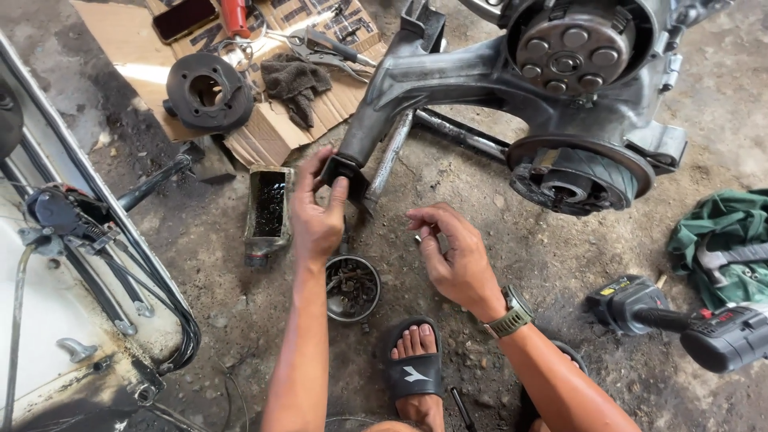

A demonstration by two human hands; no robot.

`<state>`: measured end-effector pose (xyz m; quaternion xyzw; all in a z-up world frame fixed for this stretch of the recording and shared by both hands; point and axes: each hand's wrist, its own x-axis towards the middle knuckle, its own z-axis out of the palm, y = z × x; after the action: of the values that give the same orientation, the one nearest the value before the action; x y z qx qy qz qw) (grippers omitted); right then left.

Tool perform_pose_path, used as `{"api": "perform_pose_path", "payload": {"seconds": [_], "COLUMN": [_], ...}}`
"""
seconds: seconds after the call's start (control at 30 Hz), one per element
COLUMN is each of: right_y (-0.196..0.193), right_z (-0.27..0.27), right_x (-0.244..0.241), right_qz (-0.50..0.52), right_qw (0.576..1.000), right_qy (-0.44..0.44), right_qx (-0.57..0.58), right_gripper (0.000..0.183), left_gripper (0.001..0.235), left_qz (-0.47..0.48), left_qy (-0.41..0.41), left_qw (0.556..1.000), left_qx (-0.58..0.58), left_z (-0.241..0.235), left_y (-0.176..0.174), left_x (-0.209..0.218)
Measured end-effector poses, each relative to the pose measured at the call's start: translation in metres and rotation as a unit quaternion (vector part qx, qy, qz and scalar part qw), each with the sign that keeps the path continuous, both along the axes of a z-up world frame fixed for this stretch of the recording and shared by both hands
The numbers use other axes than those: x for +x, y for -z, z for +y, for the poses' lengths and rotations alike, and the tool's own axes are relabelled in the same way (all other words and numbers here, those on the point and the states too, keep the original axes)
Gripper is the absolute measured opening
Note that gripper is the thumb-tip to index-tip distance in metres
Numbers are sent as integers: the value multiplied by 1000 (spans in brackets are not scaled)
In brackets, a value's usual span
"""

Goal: The person is repairing a motorcycle engine. They use a screwdriver to adjust components, wipe parts with a cloth, and manipulate various engine parts by hand.

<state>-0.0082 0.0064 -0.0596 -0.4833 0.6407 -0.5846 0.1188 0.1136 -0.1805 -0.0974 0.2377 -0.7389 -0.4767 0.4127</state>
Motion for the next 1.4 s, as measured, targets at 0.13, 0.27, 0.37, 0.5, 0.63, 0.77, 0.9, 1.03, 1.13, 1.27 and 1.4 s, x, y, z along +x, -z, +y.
{"api": "perform_pose_path", "payload": {"seconds": [0.13, 0.27, 0.37, 0.5, 0.63, 0.77, 0.9, 1.03, 1.13, 1.27, 1.4], "right_y": [2, 5, 3, 6, 10, 12, 8, 28, 54, 94, 119], "right_z": [1, 2, 0, 1, -4, -4, -10, -18, -22, -21, -19], "right_x": [-4, -5, -8, -4, -1, -7, -15, -8, 4, 16, 32], "right_qz": [-19, -38, -49, -58, -53, -40, -47, -62, -25, -11, 51], "right_qw": [1000, 998, 997, 994, 993, 981, 981, 975, 959, 956, 946], "right_qy": [8, 15, 18, 23, 11, 1, -3, -42, -104, -146, -176], "right_qx": [24, 39, 55, 90, 106, 187, 187, 211, 262, 255, 267], "right_gripper": [28, 28, 28, 30, 31, 27, 26, 26, 21, 24, 22], "left_gripper": [45, 27, 18, 25, 23, 33, 69, 48, 29, 17, 20], "left_qz": [22, 34, 31, 54, 77, 24, -4, -41, -136, -220, -502], "left_qy": [6, 73, 61, 8, -16, 45, 101, 49, -37, -105, -113], "left_qw": [998, 989, 989, 992, 989, 982, 988, 992, 988, 967, 851], "left_qx": [53, 123, 134, 115, 122, 182, 113, 106, 63, 72, 103], "left_z": [-6, 2, -3, -11, -20, -17, -25, -19, -5, 27, 69], "left_y": [14, 1, 10, 46, 63, 49, 13, 8, 13, 43, 69], "left_x": [-10, -16, -22, -28, -34, -5, 43, 83, 101, 124, 144]}}
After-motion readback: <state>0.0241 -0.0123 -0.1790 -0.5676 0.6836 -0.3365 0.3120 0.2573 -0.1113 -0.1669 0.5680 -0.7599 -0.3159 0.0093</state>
